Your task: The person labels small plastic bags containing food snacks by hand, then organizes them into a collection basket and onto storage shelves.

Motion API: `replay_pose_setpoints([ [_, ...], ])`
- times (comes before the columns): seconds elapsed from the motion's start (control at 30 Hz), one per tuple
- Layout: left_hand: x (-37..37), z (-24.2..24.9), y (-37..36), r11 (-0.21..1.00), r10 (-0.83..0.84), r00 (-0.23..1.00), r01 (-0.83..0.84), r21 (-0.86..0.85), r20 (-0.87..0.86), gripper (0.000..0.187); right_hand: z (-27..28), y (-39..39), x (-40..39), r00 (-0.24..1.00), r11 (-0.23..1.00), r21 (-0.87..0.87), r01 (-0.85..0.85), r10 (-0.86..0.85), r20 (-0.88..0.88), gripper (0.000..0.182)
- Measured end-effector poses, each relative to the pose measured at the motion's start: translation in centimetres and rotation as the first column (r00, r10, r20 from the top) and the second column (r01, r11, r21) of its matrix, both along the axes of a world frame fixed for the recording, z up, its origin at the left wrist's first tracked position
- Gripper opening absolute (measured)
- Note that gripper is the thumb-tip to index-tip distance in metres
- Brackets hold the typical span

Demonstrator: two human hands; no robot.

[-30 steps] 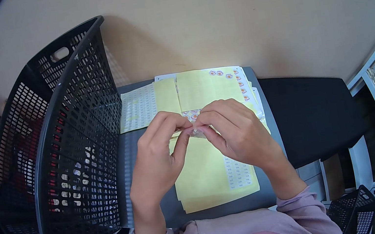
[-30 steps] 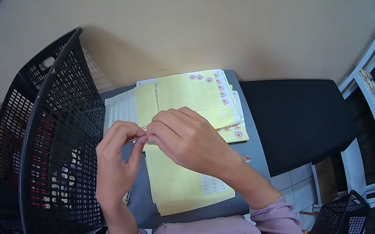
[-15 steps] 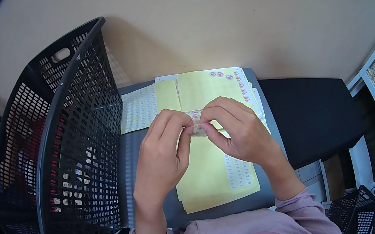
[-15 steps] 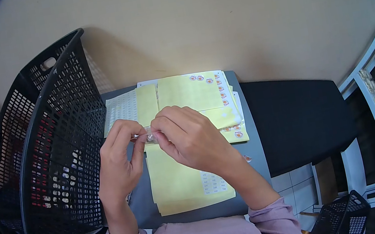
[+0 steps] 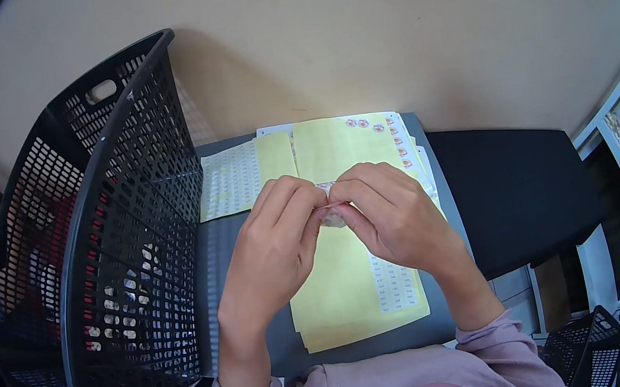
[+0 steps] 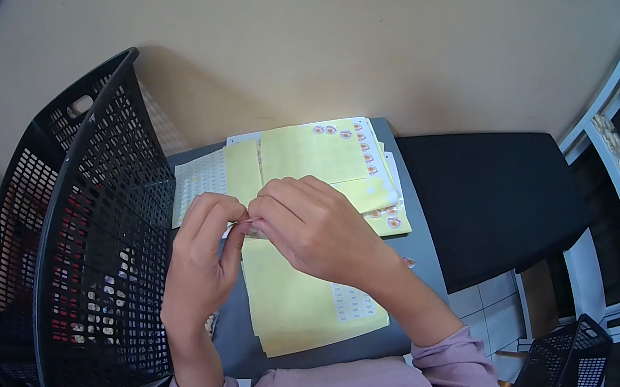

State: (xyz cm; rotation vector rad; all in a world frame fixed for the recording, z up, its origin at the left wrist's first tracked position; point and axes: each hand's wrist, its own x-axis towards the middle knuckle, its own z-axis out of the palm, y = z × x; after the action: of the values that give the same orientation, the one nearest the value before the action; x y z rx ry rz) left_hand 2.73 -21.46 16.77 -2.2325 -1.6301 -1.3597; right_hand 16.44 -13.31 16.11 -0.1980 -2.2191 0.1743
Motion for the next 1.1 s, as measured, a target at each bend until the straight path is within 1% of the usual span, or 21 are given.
replay_pose_setpoints([
  [0.13,0.0,0.1,0.0,1.0,-0.006,1.0,0.006,0.012,-0.03,0.014,-0.1,-0.2,0.0,0.999,1.0,-0.027,-0.009,0.008,-0.04,0.011],
  [0.2,-0.1,0.0,0.0,0.999,-0.026,1.0,0.026,0.026,0.008,0.015,-0.3,-0.3,0.0,0.988,0.972,-0.209,-0.105,0.078,-0.133,0.011],
  [0.23,0.0,0.0,-0.1,0.999,-0.027,1.0,0.026,0.027,0.008,0.015,-0.3,-0.3,0.0,0.988,0.973,-0.207,-0.104,0.077,-0.133,0.011],
  [0.3,0.1,-0.1,-0.2,0.999,-0.047,0.99,0.048,0.001,0.131,0.014,-0.2,-0.4,0.0,0.977,0.946,-0.287,-0.149,0.095,-0.193,0.011],
  [0.33,0.2,0.0,-0.3,0.999,-0.046,0.99,0.046,0.001,0.131,0.014,-0.2,-0.3,0.0,0.976,0.946,-0.287,-0.151,0.097,-0.193,0.011],
  [0.4,0.4,0.4,-0.6,0.993,-0.058,0.972,0.079,-0.084,0.226,0.013,-0.3,-0.1,0.2,0.982,0.964,-0.239,-0.12,0.08,-0.171,0.01],
  [0.43,0.4,0.4,-0.6,0.993,-0.059,0.972,0.08,-0.084,0.226,0.013,-0.3,0.0,0.3,0.982,0.964,-0.239,-0.119,0.079,-0.172,0.01],
  [0.53,0.4,0.5,-0.7,0.992,-0.051,0.977,0.074,-0.103,0.208,0.011,-0.3,-0.1,0.4,0.988,0.966,-0.236,-0.11,0.08,-0.134,0.01],
  [0.6,0.6,0.7,-0.6,0.993,-0.079,0.986,0.09,-0.072,0.148,0.011,-0.4,-0.2,0.4,0.992,0.971,-0.226,-0.077,0.051,-0.116,0.01],
  [0.63,0.7,0.7,-0.5,0.993,-0.079,0.986,0.09,-0.073,0.149,0.011,-0.3,-0.2,0.4,0.992,0.971,-0.227,-0.076,0.051,-0.115,0.01],
  [0.7,0.9,0.7,-0.5,0.993,-0.053,0.986,0.069,-0.094,0.157,0.011,-0.3,-0.2,0.6,0.992,0.986,-0.153,-0.06,0.042,-0.122,0.01],
  [0.83,1.0,0.1,-0.3,0.996,-0.068,0.993,0.073,-0.05,0.095,0.011,-0.1,0.0,1.2,0.992,0.992,-0.11,-0.063,0.05,-0.113,0.01],
  [0.93,1.0,0.2,-0.4,0.994,-0.088,0.994,0.093,-0.063,0.069,0.011,-0.2,0.0,1.4,0.992,0.988,-0.136,-0.068,0.053,-0.112,0.011],
  [1.0,0.9,0.1,-0.6,0.988,-0.066,0.996,0.072,-0.134,0.053,0.011,-0.1,0.2,1.7,0.994,0.99,-0.127,-0.067,0.056,-0.091,0.012],
  [1.03,0.9,0.1,-0.6,0.988,-0.065,0.997,0.071,-0.134,0.052,0.011,-0.1,0.3,1.8,0.994,0.99,-0.127,-0.068,0.056,-0.092,0.012],
  [1.1,0.9,0.0,-0.7,0.993,-0.067,0.991,0.055,-0.106,-0.12,0.013,0.0,0.4,2.0,0.993,0.986,-0.141,-0.086,0.074,-0.087,0.012],
])
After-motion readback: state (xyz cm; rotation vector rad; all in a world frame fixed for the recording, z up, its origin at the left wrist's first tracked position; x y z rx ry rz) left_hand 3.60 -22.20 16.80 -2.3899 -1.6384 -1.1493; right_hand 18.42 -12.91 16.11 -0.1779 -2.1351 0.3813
